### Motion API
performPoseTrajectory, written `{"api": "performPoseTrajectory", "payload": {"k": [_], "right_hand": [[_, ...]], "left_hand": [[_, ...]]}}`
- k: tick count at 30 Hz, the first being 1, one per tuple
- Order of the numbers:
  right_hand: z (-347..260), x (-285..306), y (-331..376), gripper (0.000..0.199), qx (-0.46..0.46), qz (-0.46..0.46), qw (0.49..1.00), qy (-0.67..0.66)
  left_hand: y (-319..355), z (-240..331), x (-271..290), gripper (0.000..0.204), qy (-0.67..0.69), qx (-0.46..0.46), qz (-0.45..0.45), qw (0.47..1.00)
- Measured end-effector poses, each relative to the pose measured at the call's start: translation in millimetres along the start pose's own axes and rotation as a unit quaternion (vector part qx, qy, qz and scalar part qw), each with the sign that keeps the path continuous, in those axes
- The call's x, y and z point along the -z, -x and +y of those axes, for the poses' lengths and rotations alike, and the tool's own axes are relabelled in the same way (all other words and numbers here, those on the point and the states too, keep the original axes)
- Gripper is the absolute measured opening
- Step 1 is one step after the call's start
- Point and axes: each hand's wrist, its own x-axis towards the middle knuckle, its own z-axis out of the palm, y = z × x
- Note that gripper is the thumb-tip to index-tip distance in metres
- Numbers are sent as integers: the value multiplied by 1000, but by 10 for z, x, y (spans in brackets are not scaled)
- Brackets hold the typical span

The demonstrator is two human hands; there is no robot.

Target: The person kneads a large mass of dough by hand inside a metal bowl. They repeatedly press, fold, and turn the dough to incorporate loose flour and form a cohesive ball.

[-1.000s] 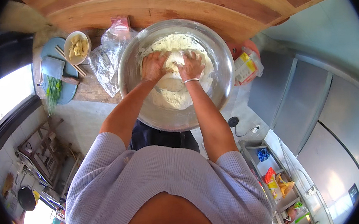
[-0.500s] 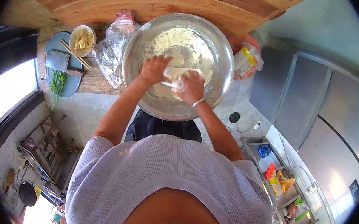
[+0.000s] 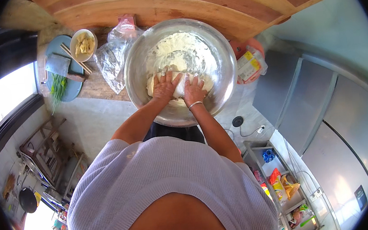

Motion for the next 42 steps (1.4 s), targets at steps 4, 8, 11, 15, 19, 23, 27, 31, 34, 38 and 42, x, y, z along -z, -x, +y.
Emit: {"api": "performPoseTrajectory", "payload": {"k": [4, 8, 11, 15, 19, 23, 27, 31, 34, 38, 42], "right_hand": [[68, 71, -125, 85, 32, -27, 999, -7], [251, 478, -232, 66, 120, -142, 983, -1], [38, 873, -439, 44, 199, -112, 971, 74], [-544, 815, -923, 29, 423, 82, 891, 144], [-164, 672, -1431, 47, 395, 45, 900, 176], [437, 405, -940, 50, 250, 87, 938, 222], [652, 226, -188, 48, 77, -117, 973, -185], [707, -370, 147, 47, -40, 102, 934, -340], [393, -226, 312, 45, -248, -22, 643, -724], [330, -50, 281, 44, -243, -35, 507, -826], [320, 178, 403, 43, -154, 89, 538, -824]], "left_hand": [[-49, -32, -10, 110, 14, 5, -30, 999], [-84, -111, 274, 112, 34, -32, -89, 995], [176, -141, 166, 95, 29, -41, -95, 994], [366, 174, -179, 74, -1, -51, -39, 998], [276, 248, -155, 70, 6, -53, 42, 998], [154, 190, -372, 64, -30, -49, 91, 994], [88, 166, -349, 59, 2, -32, 129, 991], [-20, 73, -255, 55, 17, -65, 164, 984], [-288, -183, 67, 60, 119, -59, 56, 990], [-935, -665, 179, 66, 232, -19, 94, 968], [-1179, -698, 655, 69, 323, 9, 169, 931]]}}
